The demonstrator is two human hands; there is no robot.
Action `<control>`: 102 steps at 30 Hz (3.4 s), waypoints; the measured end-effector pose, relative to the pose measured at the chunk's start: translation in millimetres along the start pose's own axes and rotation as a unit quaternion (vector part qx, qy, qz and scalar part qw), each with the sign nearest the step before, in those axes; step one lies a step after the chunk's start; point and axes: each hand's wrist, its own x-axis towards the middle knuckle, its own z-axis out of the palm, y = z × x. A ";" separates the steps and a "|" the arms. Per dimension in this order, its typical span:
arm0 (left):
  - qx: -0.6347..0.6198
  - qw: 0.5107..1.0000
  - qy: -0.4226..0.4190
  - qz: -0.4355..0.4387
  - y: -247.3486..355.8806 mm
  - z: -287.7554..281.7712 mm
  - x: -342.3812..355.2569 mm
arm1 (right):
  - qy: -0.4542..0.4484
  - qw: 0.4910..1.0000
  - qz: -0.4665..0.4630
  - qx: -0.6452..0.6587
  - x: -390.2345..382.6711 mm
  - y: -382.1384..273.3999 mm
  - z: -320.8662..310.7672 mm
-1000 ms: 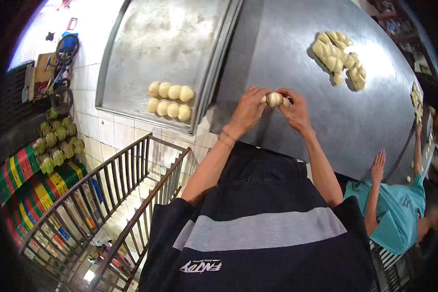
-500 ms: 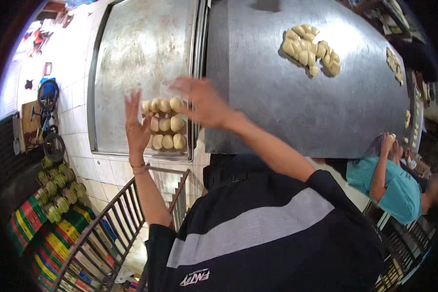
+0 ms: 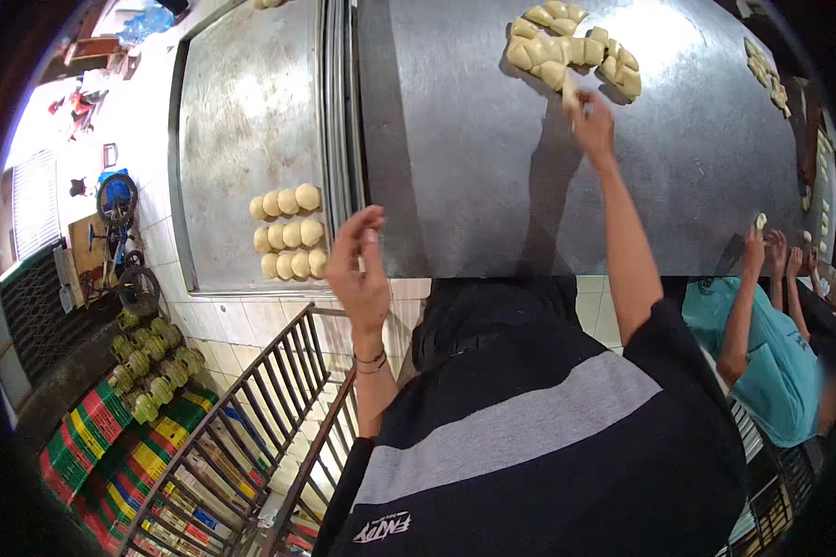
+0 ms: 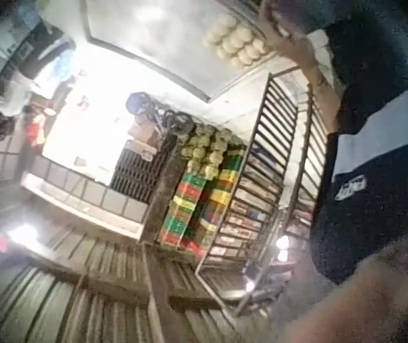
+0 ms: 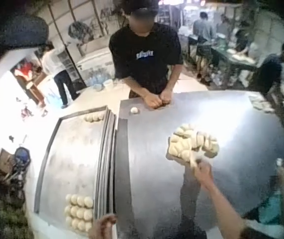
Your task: Shaping individual pieces of dough into small rolls and arranging them on metal baking trays.
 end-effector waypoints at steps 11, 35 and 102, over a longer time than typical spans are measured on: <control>0.097 0.962 -0.218 -0.131 -81.4 197.8 -74.2 | -0.300 0.932 -0.140 0.150 -194.8 -78.7 -87.8; 0.421 0.887 -0.012 0.191 -144.7 150.0 13.2 | -0.050 0.964 -0.197 -0.173 -88.6 -4.1 -80.9; 0.463 0.841 -0.090 0.264 -163.0 105.1 -12.5 | 0.040 0.932 -0.274 -0.234 -121.1 1.8 -86.8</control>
